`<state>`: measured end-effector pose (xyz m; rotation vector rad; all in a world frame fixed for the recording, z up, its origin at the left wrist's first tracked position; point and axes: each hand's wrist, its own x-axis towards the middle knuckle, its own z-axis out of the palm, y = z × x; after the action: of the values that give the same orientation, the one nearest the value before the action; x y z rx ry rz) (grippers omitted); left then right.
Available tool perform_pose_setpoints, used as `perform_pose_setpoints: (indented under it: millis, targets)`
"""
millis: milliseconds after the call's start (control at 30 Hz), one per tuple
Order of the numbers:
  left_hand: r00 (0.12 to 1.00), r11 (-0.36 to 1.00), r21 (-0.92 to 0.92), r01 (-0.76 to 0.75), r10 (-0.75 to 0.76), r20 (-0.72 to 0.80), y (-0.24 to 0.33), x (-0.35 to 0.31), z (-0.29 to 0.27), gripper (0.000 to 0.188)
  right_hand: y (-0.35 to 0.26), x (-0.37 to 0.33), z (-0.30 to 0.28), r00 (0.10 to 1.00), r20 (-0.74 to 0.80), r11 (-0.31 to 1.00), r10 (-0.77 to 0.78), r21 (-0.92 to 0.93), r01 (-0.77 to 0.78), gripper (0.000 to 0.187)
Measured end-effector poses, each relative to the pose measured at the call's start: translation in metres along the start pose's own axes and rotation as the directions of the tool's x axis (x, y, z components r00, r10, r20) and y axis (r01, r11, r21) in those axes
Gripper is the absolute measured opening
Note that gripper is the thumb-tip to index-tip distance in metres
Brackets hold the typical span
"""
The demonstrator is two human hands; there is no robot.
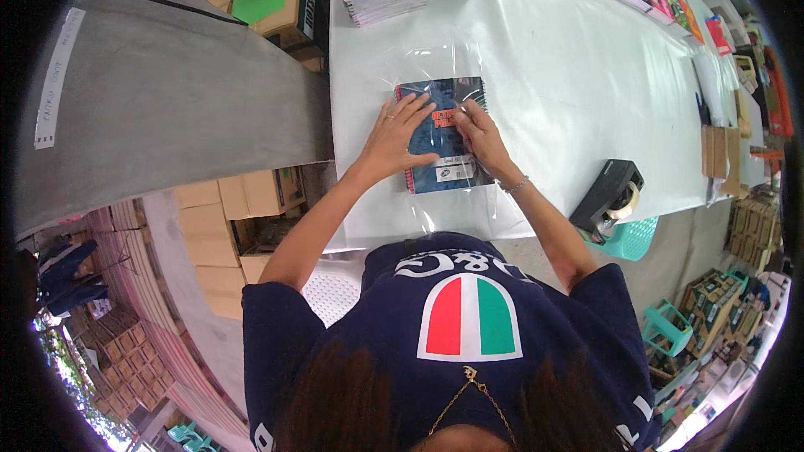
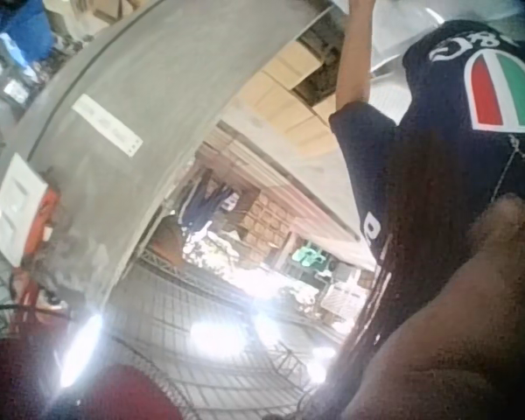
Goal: The person gathers notebooks from a table, places them inside a plastic bag, and secures the bag using tape.
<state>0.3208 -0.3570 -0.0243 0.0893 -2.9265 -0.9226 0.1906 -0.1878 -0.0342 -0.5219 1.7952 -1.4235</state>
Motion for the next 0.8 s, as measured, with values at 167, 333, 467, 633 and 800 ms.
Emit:
perform_pose_setpoints:
  millis: [167,333,467,633,800]
  targets:
    - [1.0,0.995,0.1,0.016,-0.014,-0.022,0.008,0.012,0.017,0.099,-0.003,-0.001,0.008,0.999,-0.043,1.0,0.001,-0.008,-0.001,0.016]
    - [0.999,0.991,0.12,0.053,-0.051,-0.016,0.012,0.013,0.02,0.101,-0.011,-0.005,0.013,0.993,-0.12,0.986,-0.011,-0.166,-0.009,0.02]
    - [0.993,0.991,0.104,0.09,-0.097,0.062,0.018,0.019,0.016,0.102,-0.026,-0.01,0.019,0.985,-0.17,0.964,-0.025,-0.265,-0.021,0.02]
    - [0.987,0.987,0.131,0.091,-0.107,0.118,0.014,0.02,0.021,0.103,-0.016,0.0,0.026,0.988,-0.151,0.859,-0.037,-0.509,-0.046,0.023]
    - [0.994,0.992,0.094,0.083,-0.089,0.059,0.013,0.018,0.019,0.104,-0.03,0.033,-0.024,0.893,0.449,0.751,0.008,-0.593,0.292,0.038]
